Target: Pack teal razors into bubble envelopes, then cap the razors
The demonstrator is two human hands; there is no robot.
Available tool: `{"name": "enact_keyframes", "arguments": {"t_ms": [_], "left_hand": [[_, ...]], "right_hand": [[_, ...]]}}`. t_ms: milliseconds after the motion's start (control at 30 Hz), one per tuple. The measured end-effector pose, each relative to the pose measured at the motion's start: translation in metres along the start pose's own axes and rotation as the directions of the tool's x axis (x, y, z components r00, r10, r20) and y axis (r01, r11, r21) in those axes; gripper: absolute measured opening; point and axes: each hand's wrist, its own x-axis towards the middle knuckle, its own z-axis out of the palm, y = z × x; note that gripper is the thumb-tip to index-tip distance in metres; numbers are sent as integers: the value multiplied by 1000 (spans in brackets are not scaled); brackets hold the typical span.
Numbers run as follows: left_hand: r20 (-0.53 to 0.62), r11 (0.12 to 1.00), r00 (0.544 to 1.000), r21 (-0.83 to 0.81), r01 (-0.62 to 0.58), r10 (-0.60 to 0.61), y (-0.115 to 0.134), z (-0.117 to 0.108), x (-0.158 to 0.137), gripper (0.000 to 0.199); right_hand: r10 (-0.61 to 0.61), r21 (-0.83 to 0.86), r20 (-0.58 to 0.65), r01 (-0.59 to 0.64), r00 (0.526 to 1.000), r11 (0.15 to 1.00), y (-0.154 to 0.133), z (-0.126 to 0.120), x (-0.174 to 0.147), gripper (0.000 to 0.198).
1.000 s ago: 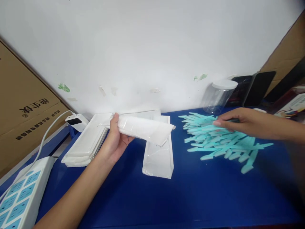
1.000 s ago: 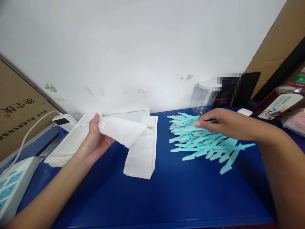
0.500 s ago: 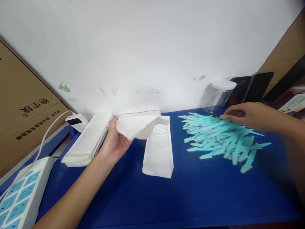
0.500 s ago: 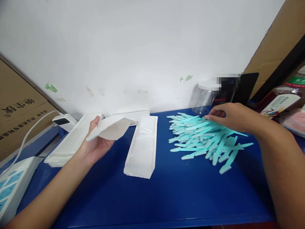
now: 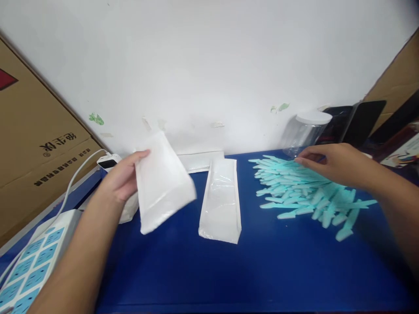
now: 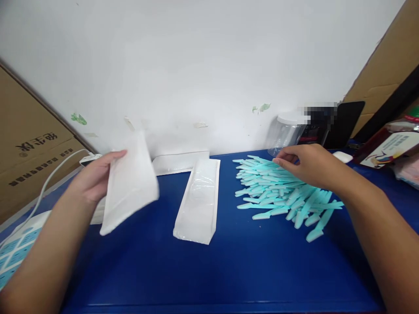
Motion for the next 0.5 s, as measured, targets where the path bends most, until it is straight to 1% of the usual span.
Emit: {"name": "enact_keyframes", "arguments": {"t_ms": [33,67,100,133,167,200,233,267,333,400,433,467,500], "left_hand": [[-100,998,994,50,-30,35,7,-10,4,20],[-200,990,972,101,-102,121,14,-20,6,20],[-283,963,925,165,-213,253,21,-30,8,21],[-367,894,820,267,-359,439,27,-40,8,24],[-389,800,707,403,-445,590,32,-48,8,29],[-368,703,616,523,-482,696,35,-56,7,34],[-335,624,553,605,-494,763,38,-63,7,40],[-302,581,535,650,-489,789,40,-68,7,43],[-264,549,536,679,-487,802,41,-74,9,45],[-201,494,530,713,-497,824,42,-76,10,41],[-158,442,512,744,-501,845,43,-76,8,38],[-119,381,484,784,-490,867,44,-76,5,37],[-79,325,479,828,-457,874,46,-75,1,38]], "right_hand": [[-9,0,8,9,1000,1000,-2,1,-1,43],[-18,-3,12,18,1000,1000,-4,2,-1,45],[-24,-6,13,25,1000,1000,-5,3,-2,45],[-27,-8,13,27,1000,1000,-6,4,-2,45],[-27,-8,14,27,1000,1000,-7,6,-2,45],[-26,-6,16,26,1000,1000,-7,7,-2,45],[-26,-2,21,26,999,1000,-8,8,-2,44],[-26,3,29,26,999,1000,-8,9,-2,44],[-30,15,37,30,999,999,-9,11,-1,44],[-32,22,36,31,999,999,-9,12,-1,43],[-31,24,39,30,999,999,-10,13,-1,44],[-29,24,42,28,999,999,-10,12,-1,44],[-28,23,45,27,999,999,-11,12,-1,45]]}}
